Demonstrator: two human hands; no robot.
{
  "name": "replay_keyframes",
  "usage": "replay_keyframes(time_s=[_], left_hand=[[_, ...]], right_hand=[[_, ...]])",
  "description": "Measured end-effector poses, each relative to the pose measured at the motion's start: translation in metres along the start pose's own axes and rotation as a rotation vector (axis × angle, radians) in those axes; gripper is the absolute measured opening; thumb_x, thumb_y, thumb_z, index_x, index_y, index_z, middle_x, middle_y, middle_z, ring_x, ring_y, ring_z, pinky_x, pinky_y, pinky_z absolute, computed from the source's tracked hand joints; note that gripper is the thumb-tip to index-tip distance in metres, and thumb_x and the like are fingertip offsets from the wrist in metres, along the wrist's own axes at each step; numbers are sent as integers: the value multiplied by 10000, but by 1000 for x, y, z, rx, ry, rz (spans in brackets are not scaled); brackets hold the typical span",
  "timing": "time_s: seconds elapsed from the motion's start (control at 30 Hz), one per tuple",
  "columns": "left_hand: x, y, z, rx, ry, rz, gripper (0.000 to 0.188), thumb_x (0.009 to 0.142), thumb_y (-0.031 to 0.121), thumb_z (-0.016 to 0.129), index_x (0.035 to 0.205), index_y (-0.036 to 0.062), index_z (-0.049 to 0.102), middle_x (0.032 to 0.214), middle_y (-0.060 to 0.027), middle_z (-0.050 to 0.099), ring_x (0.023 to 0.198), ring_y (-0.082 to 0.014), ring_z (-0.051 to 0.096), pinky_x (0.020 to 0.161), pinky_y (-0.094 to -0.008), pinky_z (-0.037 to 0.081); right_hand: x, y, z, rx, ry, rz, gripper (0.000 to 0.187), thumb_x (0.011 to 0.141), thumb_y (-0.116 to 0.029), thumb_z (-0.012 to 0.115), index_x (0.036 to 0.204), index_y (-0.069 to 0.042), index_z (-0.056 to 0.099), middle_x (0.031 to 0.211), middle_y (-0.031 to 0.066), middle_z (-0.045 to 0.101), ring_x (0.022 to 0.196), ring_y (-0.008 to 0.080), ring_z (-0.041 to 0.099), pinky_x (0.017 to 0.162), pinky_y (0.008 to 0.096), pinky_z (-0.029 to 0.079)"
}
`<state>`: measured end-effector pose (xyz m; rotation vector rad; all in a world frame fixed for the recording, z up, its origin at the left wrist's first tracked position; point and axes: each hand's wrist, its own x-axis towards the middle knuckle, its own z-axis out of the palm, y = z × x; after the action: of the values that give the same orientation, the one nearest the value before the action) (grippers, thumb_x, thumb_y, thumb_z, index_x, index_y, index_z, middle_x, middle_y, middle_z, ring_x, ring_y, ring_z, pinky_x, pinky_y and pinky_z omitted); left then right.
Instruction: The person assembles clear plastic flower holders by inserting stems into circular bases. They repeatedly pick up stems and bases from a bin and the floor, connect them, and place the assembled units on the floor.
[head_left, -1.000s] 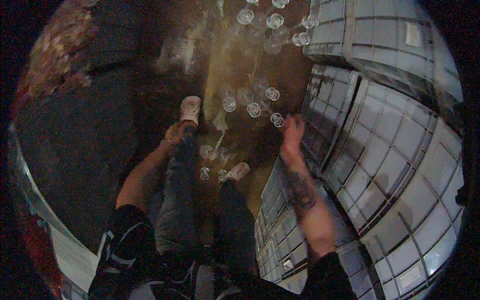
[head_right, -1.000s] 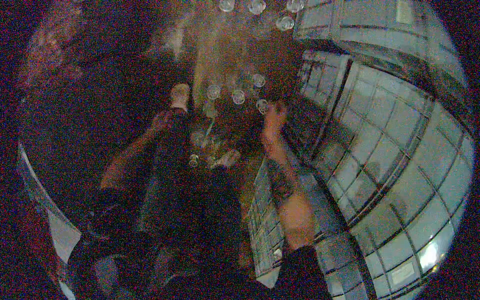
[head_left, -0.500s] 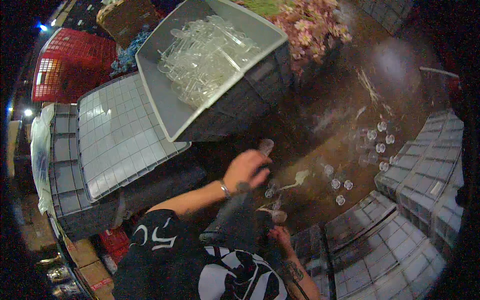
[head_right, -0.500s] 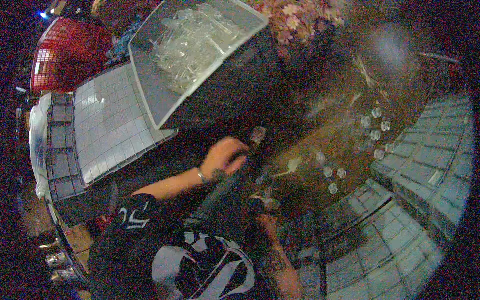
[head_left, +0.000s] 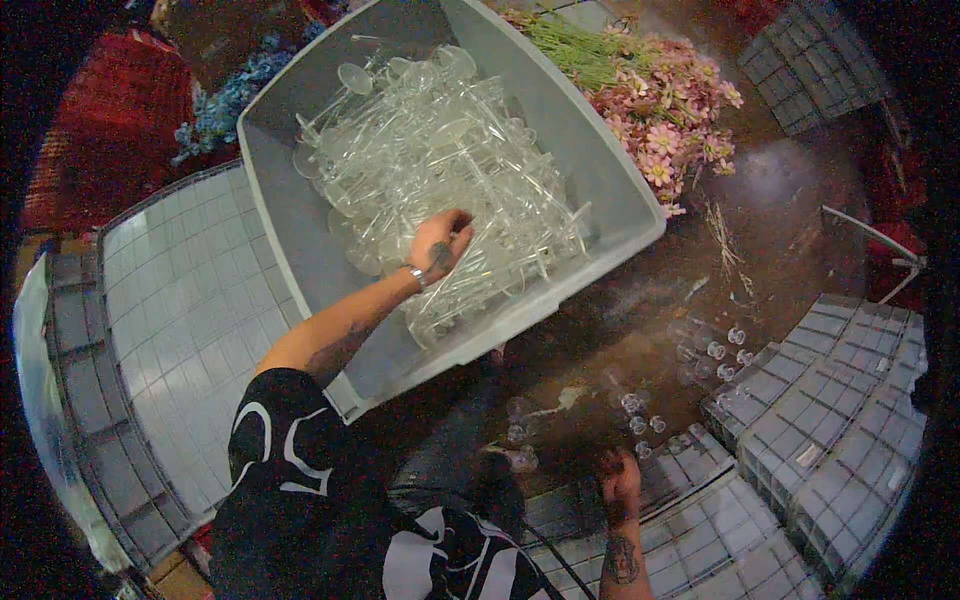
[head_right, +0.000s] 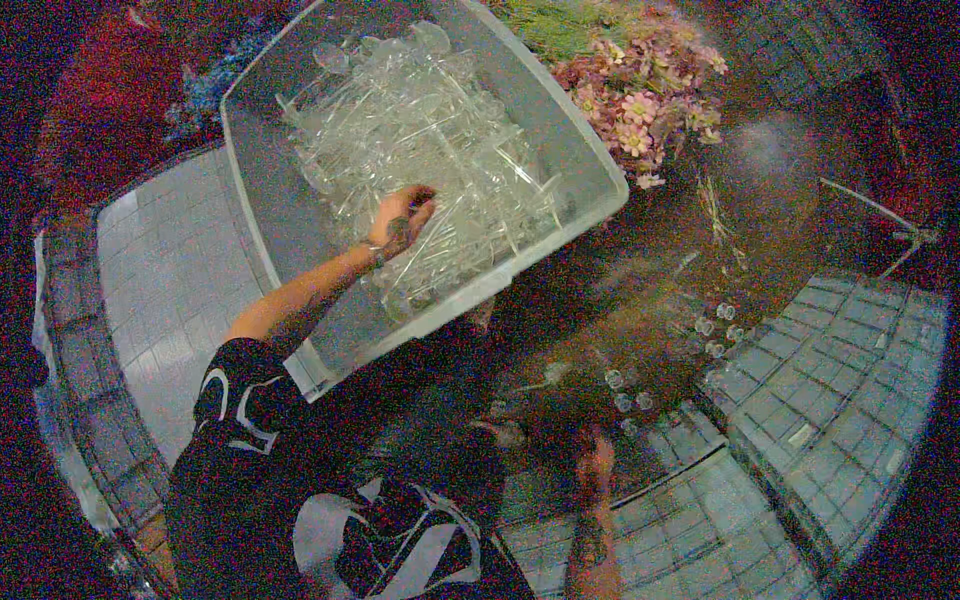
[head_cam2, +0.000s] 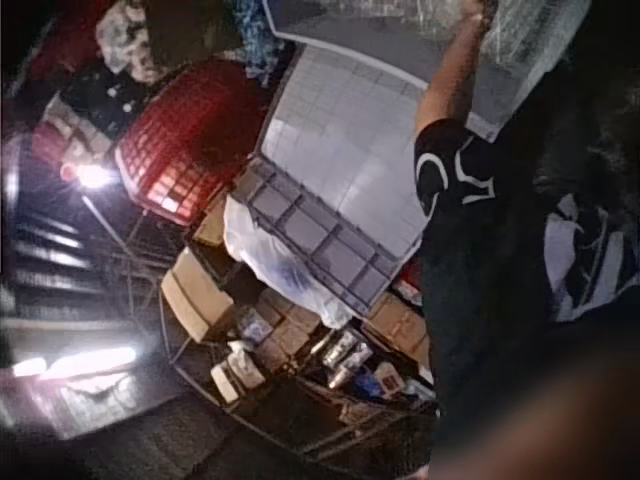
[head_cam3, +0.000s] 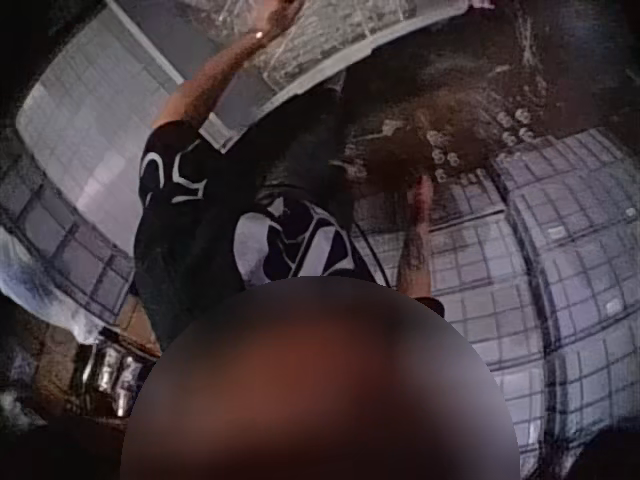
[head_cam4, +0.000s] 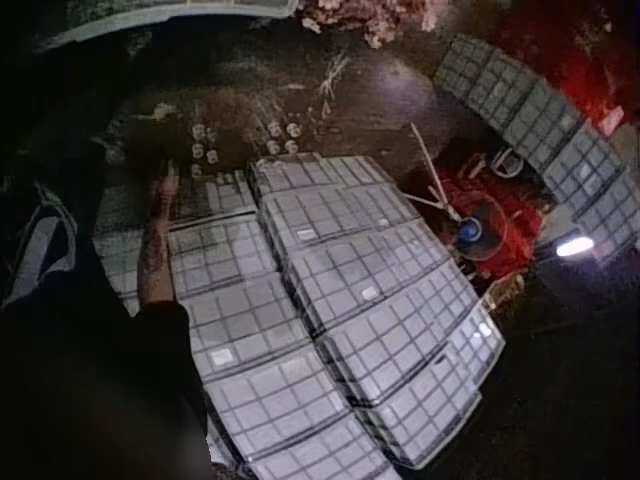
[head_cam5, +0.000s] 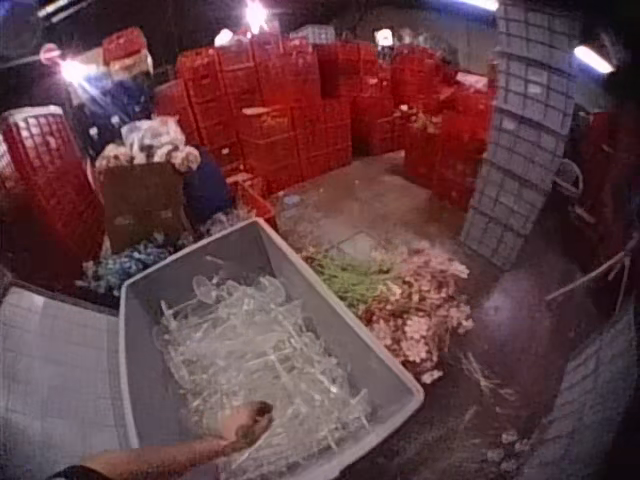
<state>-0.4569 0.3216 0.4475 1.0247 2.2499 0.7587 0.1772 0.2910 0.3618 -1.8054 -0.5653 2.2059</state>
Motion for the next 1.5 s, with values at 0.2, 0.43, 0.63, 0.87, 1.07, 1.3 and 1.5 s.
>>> replay_keyframes(time_s=[0.2, 0.43, 0.63, 0.87, 1.07, 1.3, 1.5], left_hand=[[145, 41, 45, -539, 508, -399, 426, 829, 269, 665, 1149, -7, 609, 1062, -196, 661, 984, -333, 636, 896, -390, 486], [222, 89, 49, -95, 808, -426, 593, 758, 285, 714, 1236, 0, 509, 1234, -204, 494, 1191, -366, 459, 970, -443, 429], [288, 4, 26, -211, 468, -578, 481, 775, 285, 718, 1113, 15, 506, 1116, -222, 526, 1091, -366, 513, 922, -415, 456], [188, 72, 19, -677, 536, -34, 242, 859, 126, 624, 1016, -18, 511, 859, -154, 615, 750, -340, 600, 718, -437, 483], [57, 126, -18, -213, -95, 1089, 298, 802, 188, 603, 1069, 59, 633, 1160, -122, 627, 1061, -288, 613, 863, -405, 500], [29, 83, -30, -21, -362, 1249, 203, 765, 203, 621, 943, 106, 633, 994, -60, 584, 975, -251, 596, 803, -376, 494], [39, 33, 0, -155, -297, 912, 376, 700, 103, 643, 1072, 95, 593, 1034, -110, 585, 988, -315, 587, 808, -415, 505]], right_hand=[[5, -72, 164, -154, -70, -27, 517, 933, -358, 622, 1341, -80, 466, 1202, 118, 616, 1102, 282, 596, 819, 434, 518], [-3, -95, 212, -21, -13, 17, 493, 922, -341, 629, 1316, -78, 490, 1233, 137, 600, 1073, 309, 612, 835, 444, 521], [-23, -107, 220, 100, 161, 17, 380, 933, -312, 600, 1211, -62, 531, 1118, 99, 625, 941, 221, 627, 721, 347, 523], [-44, -244, 328, -190, 207, -455, 321, 992, -297, 500, 1199, -56, 544, 1008, 130, 646, 810, 207, 648, 607, 322, 534], [-53, -283, 412, 125, -482, 32, 893, 813, -763, 517, 1392, -90, 422, 1125, 217, 634, 792, 305, 657, 568, 406, 552], [-38, -267, 392, 112, -312, 241, 476, 943, -384, 515, 1373, -199, 430, 1148, 153, 628, 800, 238, 662, 559, 341, 539], [-44, -257, 402, 52, -303, 111, 516, 919, -232, 605, 1371, -156, 367, 1069, 171, 652, 779, 254, 671, 573, 346, 555]])
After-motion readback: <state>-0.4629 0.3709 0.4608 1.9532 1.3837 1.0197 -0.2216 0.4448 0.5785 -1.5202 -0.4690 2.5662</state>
